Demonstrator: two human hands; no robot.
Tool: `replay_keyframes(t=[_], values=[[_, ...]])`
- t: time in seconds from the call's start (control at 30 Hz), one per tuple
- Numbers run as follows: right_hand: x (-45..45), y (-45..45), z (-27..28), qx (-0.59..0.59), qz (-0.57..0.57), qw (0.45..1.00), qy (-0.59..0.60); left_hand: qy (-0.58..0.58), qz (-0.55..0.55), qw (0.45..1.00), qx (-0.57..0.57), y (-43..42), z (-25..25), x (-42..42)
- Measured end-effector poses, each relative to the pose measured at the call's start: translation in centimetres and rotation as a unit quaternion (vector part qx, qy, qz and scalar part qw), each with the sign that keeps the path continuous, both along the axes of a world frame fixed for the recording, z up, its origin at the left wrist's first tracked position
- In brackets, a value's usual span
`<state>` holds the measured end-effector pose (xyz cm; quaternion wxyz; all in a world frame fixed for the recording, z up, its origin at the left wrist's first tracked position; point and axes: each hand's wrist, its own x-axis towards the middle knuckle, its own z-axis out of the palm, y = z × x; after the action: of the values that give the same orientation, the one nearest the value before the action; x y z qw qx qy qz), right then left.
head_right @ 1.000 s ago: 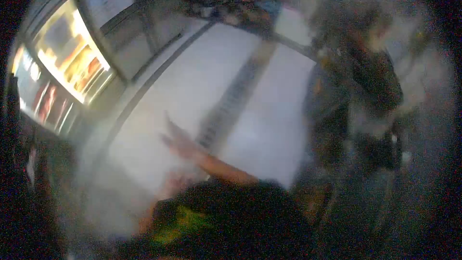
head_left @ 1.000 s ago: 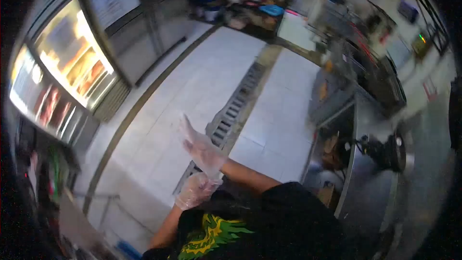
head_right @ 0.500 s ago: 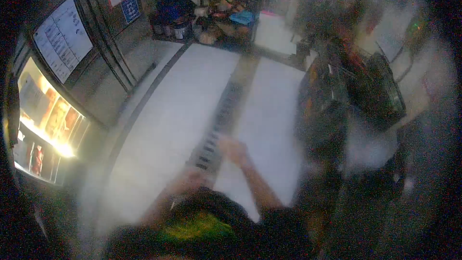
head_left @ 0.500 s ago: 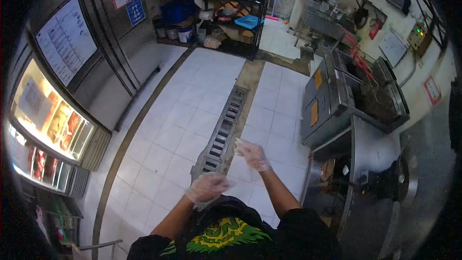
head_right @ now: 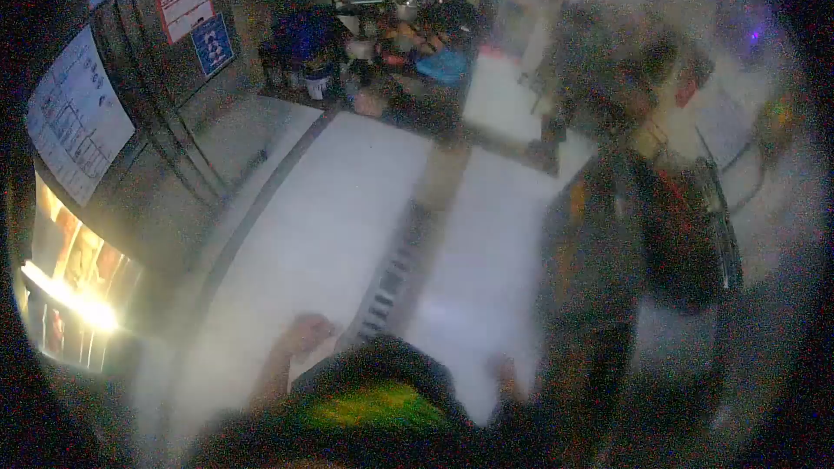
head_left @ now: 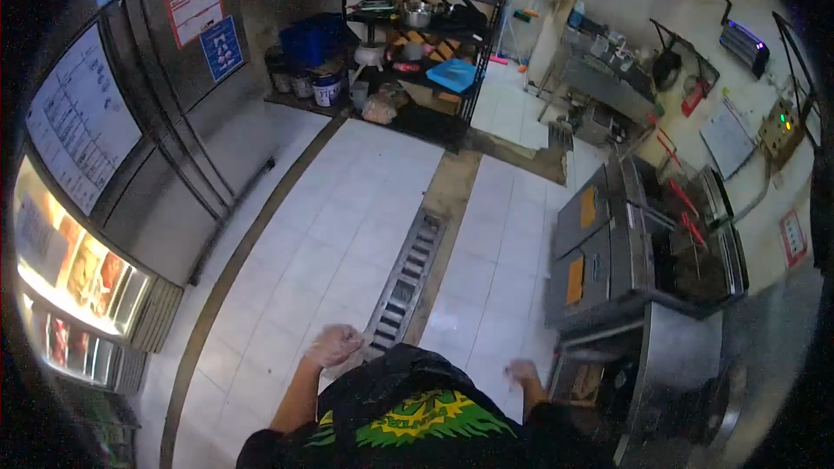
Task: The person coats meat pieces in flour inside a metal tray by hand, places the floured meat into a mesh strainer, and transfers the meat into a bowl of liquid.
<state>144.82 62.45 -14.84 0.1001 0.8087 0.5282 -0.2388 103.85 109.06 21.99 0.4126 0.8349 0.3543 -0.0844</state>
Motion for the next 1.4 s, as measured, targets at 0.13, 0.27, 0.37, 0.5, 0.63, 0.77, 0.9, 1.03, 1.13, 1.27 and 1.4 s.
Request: replay_keyframes(t=[0.13,0.27,0.37,0.5,0.63,0.77,0.9,1.03,1.13,1.27,1.4], values=[[-1.1,-2.0,2.8,0.216,0.034,0.954,-0.204,0.019,-0.087,0.994,0.059,7.7,5.7,11.3],[-0.6,5.0,5.0,0.324,-0.014,0.904,-0.278,-0.107,-0.143,0.976,0.127,16.1,2.6,20.0],[5.6,8.7,3.9,0.379,-0.034,0.866,-0.324,-0.054,-0.073,0.984,0.153,20.0,3.9,25.8],[17.3,17.8,2.4,0.368,-0.051,0.922,-0.112,-0.040,-0.005,0.990,0.137,25.5,2.8,31.2],[35.7,34.1,2.0,0.086,-0.029,0.996,0.014,-0.117,0.087,0.982,0.124,31.3,3.7,34.4],[45.2,52.8,10.2,0.330,0.111,0.926,-0.149,-0.132,0.113,0.971,0.162,36.9,4.9,35.8],[44.9,71.4,22.4,0.379,-0.066,0.916,0.115,-0.163,0.193,0.962,0.100,44.5,0.7,37.5],[46.1,80.3,18.0,0.234,-0.130,0.963,0.027,-0.101,0.200,0.971,0.078,54.4,-0.4,39.5],[52.3,80.4,4.3,0.361,-0.026,0.919,0.157,-0.138,0.192,0.965,0.115,62.2,1.7,41.6],[51.3,82.2,10.5,0.407,-0.216,0.668,0.584,-0.116,0.155,0.966,0.169,71.6,2.9,44.3],[54.7,84.2,14.1,0.147,-0.580,0.529,0.602,-0.140,0.160,0.956,0.201,79.9,2.7,47.7]])
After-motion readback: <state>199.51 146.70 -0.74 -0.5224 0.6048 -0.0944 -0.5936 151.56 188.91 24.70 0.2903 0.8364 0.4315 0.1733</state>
